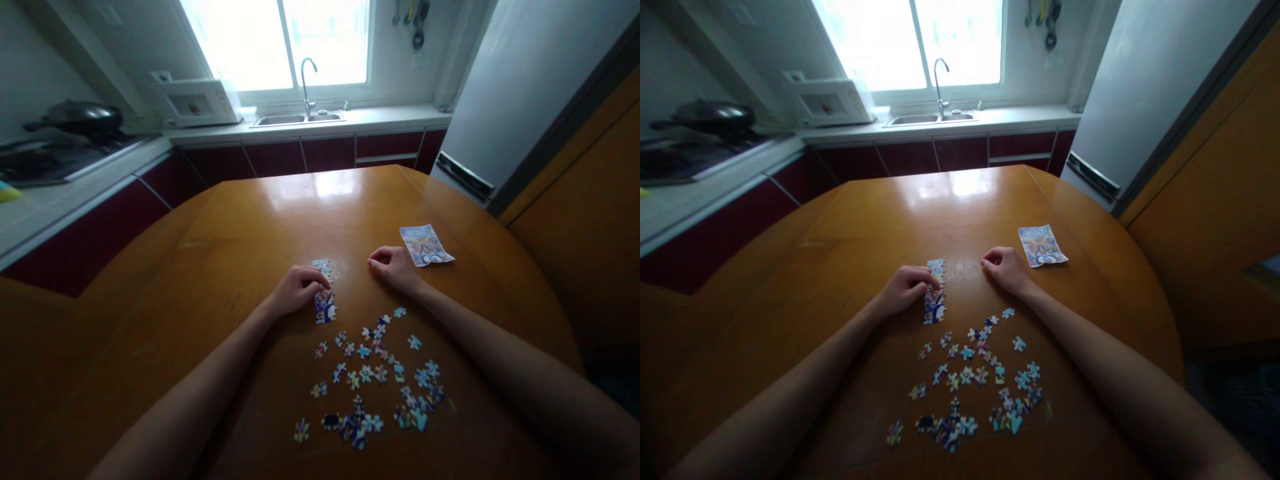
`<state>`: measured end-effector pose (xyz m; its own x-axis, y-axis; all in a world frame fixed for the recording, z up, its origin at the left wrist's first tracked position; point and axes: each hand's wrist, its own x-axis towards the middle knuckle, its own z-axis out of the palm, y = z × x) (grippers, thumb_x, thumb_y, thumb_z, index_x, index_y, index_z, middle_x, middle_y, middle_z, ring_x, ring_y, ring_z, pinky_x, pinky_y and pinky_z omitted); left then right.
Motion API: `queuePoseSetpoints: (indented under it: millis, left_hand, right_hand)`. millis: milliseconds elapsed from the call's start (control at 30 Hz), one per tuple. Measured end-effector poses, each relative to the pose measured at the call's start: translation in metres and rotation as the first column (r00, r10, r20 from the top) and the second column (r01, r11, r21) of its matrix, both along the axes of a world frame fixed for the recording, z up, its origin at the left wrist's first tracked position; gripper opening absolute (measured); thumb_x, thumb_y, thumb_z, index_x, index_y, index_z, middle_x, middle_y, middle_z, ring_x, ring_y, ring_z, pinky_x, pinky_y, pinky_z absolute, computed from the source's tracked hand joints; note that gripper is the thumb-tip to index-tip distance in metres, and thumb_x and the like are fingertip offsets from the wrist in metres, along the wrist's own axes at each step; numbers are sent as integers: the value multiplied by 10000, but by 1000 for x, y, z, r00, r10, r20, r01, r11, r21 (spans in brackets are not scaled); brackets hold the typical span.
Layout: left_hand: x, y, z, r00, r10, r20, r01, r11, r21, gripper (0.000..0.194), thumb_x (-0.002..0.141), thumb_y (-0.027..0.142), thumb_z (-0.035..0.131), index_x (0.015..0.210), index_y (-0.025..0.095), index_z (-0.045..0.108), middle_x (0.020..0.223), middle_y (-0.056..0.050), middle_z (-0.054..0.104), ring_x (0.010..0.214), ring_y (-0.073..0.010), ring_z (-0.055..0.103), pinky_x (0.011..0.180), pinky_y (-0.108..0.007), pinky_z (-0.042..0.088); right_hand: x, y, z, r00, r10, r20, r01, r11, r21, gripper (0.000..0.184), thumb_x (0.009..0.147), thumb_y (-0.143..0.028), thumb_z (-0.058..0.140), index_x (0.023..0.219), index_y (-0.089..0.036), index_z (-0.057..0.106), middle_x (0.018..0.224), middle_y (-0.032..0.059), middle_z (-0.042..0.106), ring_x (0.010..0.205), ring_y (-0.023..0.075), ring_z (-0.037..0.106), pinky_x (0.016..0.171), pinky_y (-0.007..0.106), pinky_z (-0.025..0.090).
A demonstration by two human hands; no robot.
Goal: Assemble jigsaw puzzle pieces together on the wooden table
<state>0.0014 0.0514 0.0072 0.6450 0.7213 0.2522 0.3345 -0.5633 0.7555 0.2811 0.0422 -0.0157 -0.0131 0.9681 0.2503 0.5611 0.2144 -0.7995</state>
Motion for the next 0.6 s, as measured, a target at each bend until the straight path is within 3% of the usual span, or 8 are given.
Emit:
queuePoseSetpoints:
  millis: [367,467,600]
  left_hand:
    - [0,1,-2,1000,11,-28,-10,1000,9,307,740,134,458,752,130,765,677,-43,682,604,-127,573,600,-228,421]
    - [-1,1,-2,1000,14,-21,-14,1000,7,307,735,133,458,760,131,764,682,-42,688,608,-127,582,595,-224,420]
    - [-1,1,-2,1000,15,1,-15,1000,-6,305,735,134,456,767,132,759,692,-38,696,623,-128,603,597,-217,427]
  right_hand:
    - [0,3,-1,996,12,-88,-14,1000,-28,143,774,-255,662,764,-144,750,741,64,740,676,180,657,612,266,466]
    - [4,2,15,989,58,-134,-70,994,-88,149,769,-241,672,823,-136,763,803,77,756,715,179,667,648,270,491]
    - [11,-22,55,980,196,-35,-199,974,-112,204,789,-293,713,917,-145,769,779,65,740,667,156,625,598,267,469]
